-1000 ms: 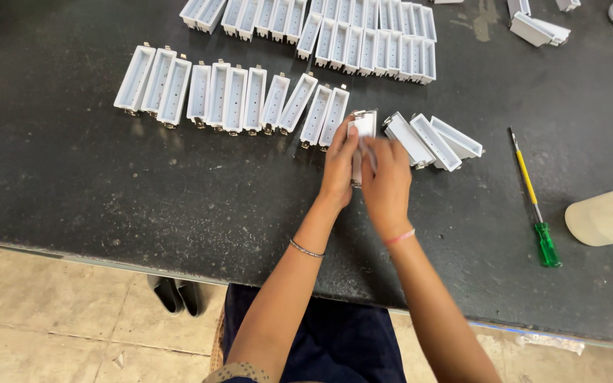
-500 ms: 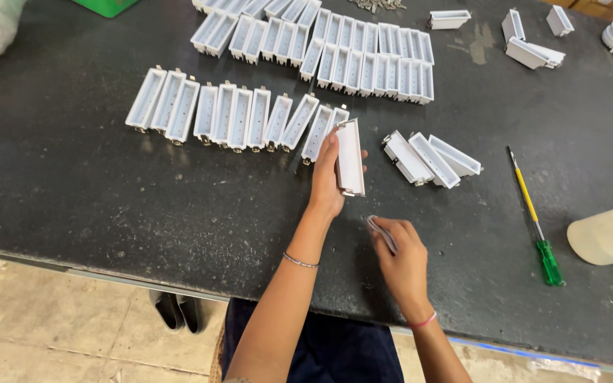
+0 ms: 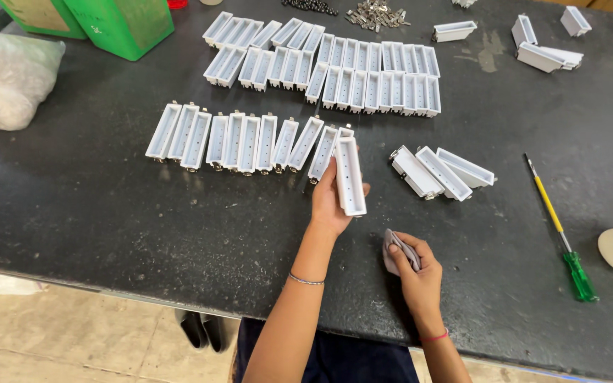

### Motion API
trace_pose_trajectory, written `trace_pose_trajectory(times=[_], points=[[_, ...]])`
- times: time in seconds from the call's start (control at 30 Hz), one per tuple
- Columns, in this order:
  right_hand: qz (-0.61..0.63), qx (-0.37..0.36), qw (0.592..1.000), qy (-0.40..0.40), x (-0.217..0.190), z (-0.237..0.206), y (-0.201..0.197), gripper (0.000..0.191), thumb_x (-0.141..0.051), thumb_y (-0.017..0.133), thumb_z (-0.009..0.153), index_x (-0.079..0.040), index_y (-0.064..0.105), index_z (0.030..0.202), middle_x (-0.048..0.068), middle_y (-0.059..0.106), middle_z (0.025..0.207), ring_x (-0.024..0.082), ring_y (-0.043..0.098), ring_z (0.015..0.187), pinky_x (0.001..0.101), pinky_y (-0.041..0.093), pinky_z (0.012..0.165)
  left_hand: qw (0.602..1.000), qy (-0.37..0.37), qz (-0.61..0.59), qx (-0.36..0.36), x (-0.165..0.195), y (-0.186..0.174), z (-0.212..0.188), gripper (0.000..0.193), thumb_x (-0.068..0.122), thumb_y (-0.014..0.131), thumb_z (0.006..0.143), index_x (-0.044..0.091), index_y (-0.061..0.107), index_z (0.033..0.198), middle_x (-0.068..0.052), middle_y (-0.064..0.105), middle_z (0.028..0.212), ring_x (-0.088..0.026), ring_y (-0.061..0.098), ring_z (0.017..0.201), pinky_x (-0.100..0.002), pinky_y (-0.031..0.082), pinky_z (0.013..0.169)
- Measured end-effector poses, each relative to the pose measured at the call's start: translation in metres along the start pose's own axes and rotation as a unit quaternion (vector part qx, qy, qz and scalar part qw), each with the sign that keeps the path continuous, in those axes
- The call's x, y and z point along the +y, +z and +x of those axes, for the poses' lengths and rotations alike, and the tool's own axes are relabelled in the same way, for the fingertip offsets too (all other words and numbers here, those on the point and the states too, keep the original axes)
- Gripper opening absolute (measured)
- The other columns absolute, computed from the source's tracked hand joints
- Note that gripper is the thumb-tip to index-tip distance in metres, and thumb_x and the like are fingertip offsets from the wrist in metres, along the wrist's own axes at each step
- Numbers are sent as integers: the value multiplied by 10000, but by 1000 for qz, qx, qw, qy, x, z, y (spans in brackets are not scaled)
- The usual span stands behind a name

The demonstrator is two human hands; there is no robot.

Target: The person wipes the interior of white plastic rectangular parts with a cloth, handling them one at a time and placing them back on the table. A second person is visible across the table sorting small metal parts.

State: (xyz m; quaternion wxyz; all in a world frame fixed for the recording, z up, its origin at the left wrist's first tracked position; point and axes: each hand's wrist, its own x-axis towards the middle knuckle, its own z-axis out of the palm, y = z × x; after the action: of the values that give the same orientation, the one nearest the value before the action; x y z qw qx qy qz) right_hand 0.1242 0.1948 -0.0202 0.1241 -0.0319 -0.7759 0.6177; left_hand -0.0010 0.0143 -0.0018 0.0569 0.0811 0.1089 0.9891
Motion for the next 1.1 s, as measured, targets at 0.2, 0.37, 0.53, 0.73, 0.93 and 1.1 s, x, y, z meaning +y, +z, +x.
trace_pose_trajectory(times=[0.2,0.37,0.53,0.73,0.93,1.1], points=[[2,-6,1000,-1,-5,-2,-2,275,-142,728,930,-35,725,1184,48,747,1090,101,676,993,251,538,886,997,-46,-36,-45,1,-6,-2,539,299,518,1081,-36,465,1499,-3,538,853,-84,469,693,-246,410,606],[13,-10,1000,-3,-2,-2,-2,279,-143,730,932,-33,713,1188,42,744,1100,98,678,1002,249,537,894,997,-61,-18,-50,0,-7,-2,543,327,484,1083,-46,455,1476,-16,528,827,-106,463,686,-252,417,601],[20,-11,1000,-5,2,-3,-3,273,-140,731,937,-32,716,1187,43,738,1094,96,673,996,249,537,890,995,-74,-13,-66,-1,-10,-2,559,355,496,1075,-36,464,1474,-17,522,829,-107,456,681,-252,417,608],[39,2,999,-20,-23,7,-3,273,-121,719,942,-35,712,1200,39,735,1102,99,672,996,247,543,892,993,-88,41,-60,-5,-14,0,691,545,540,1057,-33,510,1434,10,504,791,-74,423,618,-233,378,530],[-78,-41,963,-253,-91,41,3,228,-23,689,977,-43,704,1204,78,713,1153,169,694,1067,283,550,930,987,-114,111,-27,-10,-13,-1,607,531,610,1003,92,542,1416,30,518,793,-60,474,617,-209,393,531],[-194,-44,897,-394,-127,75,31,253,33,710,931,-66,724,1162,92,718,1179,287,684,1101,374,540,943,974,-75,213,-9,-14,-6,-2,602,533,665,990,138,590,1438,41,595,832,-44,535,603,-191,428,466]])
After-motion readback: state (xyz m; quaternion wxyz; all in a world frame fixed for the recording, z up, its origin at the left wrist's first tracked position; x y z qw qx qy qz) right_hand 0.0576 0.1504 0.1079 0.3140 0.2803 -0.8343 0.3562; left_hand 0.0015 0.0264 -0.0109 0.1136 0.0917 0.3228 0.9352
